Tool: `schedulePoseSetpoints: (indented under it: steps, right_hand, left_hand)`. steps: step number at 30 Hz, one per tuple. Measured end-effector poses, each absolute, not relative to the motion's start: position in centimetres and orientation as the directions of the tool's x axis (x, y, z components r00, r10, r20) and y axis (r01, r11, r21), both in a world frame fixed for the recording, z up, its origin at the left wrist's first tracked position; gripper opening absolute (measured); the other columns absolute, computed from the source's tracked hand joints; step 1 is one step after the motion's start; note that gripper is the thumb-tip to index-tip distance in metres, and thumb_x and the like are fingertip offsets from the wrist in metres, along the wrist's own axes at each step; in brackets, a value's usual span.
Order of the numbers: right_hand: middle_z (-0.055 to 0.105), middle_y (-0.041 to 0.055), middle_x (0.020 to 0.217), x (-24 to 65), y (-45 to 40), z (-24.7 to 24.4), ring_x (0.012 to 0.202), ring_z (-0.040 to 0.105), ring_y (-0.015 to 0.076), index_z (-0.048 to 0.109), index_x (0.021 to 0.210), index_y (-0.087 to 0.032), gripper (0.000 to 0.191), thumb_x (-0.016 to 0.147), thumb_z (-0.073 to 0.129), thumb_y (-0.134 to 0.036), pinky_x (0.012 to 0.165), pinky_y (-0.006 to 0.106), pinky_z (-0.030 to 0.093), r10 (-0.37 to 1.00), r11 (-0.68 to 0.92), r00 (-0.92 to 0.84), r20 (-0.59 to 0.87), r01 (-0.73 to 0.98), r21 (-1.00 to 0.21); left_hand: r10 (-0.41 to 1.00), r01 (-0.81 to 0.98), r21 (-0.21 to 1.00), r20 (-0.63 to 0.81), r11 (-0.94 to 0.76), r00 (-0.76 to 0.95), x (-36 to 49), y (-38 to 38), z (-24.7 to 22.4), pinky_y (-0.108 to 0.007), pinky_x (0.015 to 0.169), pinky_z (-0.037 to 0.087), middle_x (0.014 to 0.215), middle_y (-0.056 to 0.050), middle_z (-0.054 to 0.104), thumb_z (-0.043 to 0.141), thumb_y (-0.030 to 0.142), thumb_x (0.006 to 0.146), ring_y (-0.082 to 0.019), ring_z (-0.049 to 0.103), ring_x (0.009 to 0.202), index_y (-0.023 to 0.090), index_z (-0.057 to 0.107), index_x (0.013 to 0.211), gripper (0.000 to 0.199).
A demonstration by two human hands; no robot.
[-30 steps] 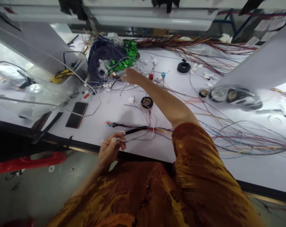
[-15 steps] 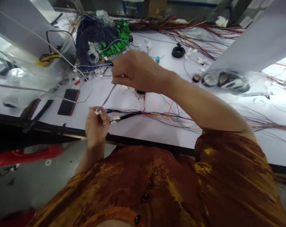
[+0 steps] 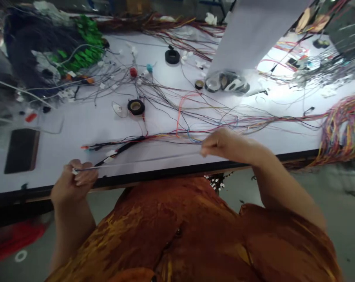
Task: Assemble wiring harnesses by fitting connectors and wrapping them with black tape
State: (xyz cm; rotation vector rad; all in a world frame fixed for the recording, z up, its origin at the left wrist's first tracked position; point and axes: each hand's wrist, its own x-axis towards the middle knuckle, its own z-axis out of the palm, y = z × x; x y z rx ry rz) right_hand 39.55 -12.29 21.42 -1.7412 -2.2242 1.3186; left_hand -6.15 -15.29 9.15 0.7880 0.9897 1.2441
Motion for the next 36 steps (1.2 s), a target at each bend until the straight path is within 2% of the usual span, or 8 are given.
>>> schedulePoseSetpoints:
  steps: [3, 7, 11, 16, 18, 22, 31, 36]
  right_hand:
    - [0.071, 0.0087, 0.072, 42.2, -16.0, 16.2, 0.065, 0.063, 0.0217, 0.073, 0.069, -0.025, 0.03, 0.09, 0.058, -0.042, 0.065, 0.039, 0.049, 0.692, 0.022, -0.41, -0.594, 0.834, -0.551]
    - [0.074, 0.0121, 0.099, 41.1, -16.6, 13.3, 0.093, 0.068, 0.0278, 0.075, 0.096, -0.033, 0.021, 0.094, 0.056, -0.042, 0.087, 0.044, 0.052, 0.906, 0.013, -0.267, -0.328, 0.792, -0.61]
    - [0.071, 0.0106, 0.102, 36.1, -11.6, 12.0, 0.09, 0.066, 0.0251, 0.072, 0.105, -0.025, 0.026, 0.096, 0.05, -0.034, 0.089, 0.042, 0.053, 0.963, 0.107, -0.251, -0.102, 0.697, -0.71]
    - [0.066, 0.0153, 0.124, 31.0, -2.5, 8.6, 0.095, 0.065, 0.0243, 0.061, 0.129, -0.015, 0.046, 0.083, 0.064, -0.02, 0.096, 0.04, 0.05, 0.977, -0.03, -0.115, -0.179, 0.759, -0.651]
    - [0.069, 0.0147, 0.115, 30.4, 0.0, 7.7, 0.097, 0.063, 0.0257, 0.063, 0.121, -0.014, 0.045, 0.077, 0.069, -0.016, 0.096, 0.04, 0.048, 0.96, -0.065, -0.108, -0.258, 0.811, -0.582]
    - [0.062, 0.0012, 0.074, 31.1, 1.6, 8.5, 0.077, 0.055, 0.0162, 0.065, 0.081, -0.016, 0.002, 0.08, 0.066, -0.018, 0.082, 0.031, 0.045, 0.929, -0.022, -0.212, -0.303, 0.785, -0.619]
    - [0.052, -0.0019, 0.067, 32.4, 2.2, 14.3, 0.061, 0.044, 0.0106, 0.051, 0.075, -0.021, 0.024, 0.097, 0.05, -0.03, 0.063, 0.026, 0.034, 0.988, -0.031, -0.137, -0.076, 0.307, -0.951]
    - [0.046, -0.0031, 0.054, 30.8, 3.2, 12.6, 0.055, 0.036, 0.0103, 0.06, 0.066, -0.017, 0.018, 0.084, 0.061, -0.011, 0.06, 0.028, 0.027, 0.847, -0.104, -0.329, -0.419, 0.669, -0.736]
  left_hand:
    - [0.97, -0.105, 0.965, -0.232, 0.239, 0.078, -6.8, -15.5, 7.8, -0.021, 0.044, 0.028, 0.051, 0.001, 0.041, 0.068, 0.051, 0.083, -0.009, 0.034, 0.046, 0.021, 0.067, 0.069, 0.034]
    - [0.993, 0.083, 0.99, -0.117, 0.115, 0.016, -4.6, -14.2, 6.8, -0.025, 0.051, 0.035, 0.054, 0.001, 0.049, 0.065, 0.053, 0.089, -0.011, 0.043, 0.052, 0.021, 0.072, 0.075, 0.036]
    - [0.996, 0.257, 0.965, 0.037, -0.057, 0.082, -0.4, -11.5, 5.9, -0.027, 0.064, 0.045, 0.062, -0.001, 0.059, 0.062, 0.049, 0.093, -0.014, 0.055, 0.062, 0.019, 0.072, 0.081, 0.034]
    - [0.997, 0.338, 0.939, 0.044, -0.061, 0.058, 1.5, -9.1, 4.3, -0.025, 0.065, 0.045, 0.062, 0.001, 0.058, 0.054, 0.041, 0.096, -0.013, 0.054, 0.061, 0.017, 0.07, 0.085, 0.031]
    - [0.998, 0.368, 0.928, 0.035, -0.05, 0.047, 1.3, -8.9, 3.7, -0.025, 0.062, 0.042, 0.061, 0.001, 0.058, 0.053, 0.039, 0.095, -0.012, 0.052, 0.059, 0.017, 0.069, 0.084, 0.029]
    - [0.995, 0.445, 0.893, 0.03, -0.068, 0.09, 0.8, -8.7, 3.3, -0.026, 0.065, 0.043, 0.063, 0.001, 0.059, 0.052, 0.035, 0.094, -0.013, 0.054, 0.062, 0.018, 0.068, 0.082, 0.026]
    - [0.983, 0.461, 0.883, 0.001, -0.087, 0.184, 0.4, -8.1, 3.0, -0.029, 0.069, 0.044, 0.064, 0.0, 0.061, 0.052, 0.037, 0.093, -0.015, 0.057, 0.065, 0.02, 0.062, 0.071, 0.029]
    - [0.98, 0.468, 0.878, 0.011, -0.105, 0.2, 0.2, -8.1, 2.7, -0.028, 0.067, 0.043, 0.066, 0.0, 0.061, 0.052, 0.035, 0.094, -0.015, 0.057, 0.065, 0.02, 0.063, 0.073, 0.029]
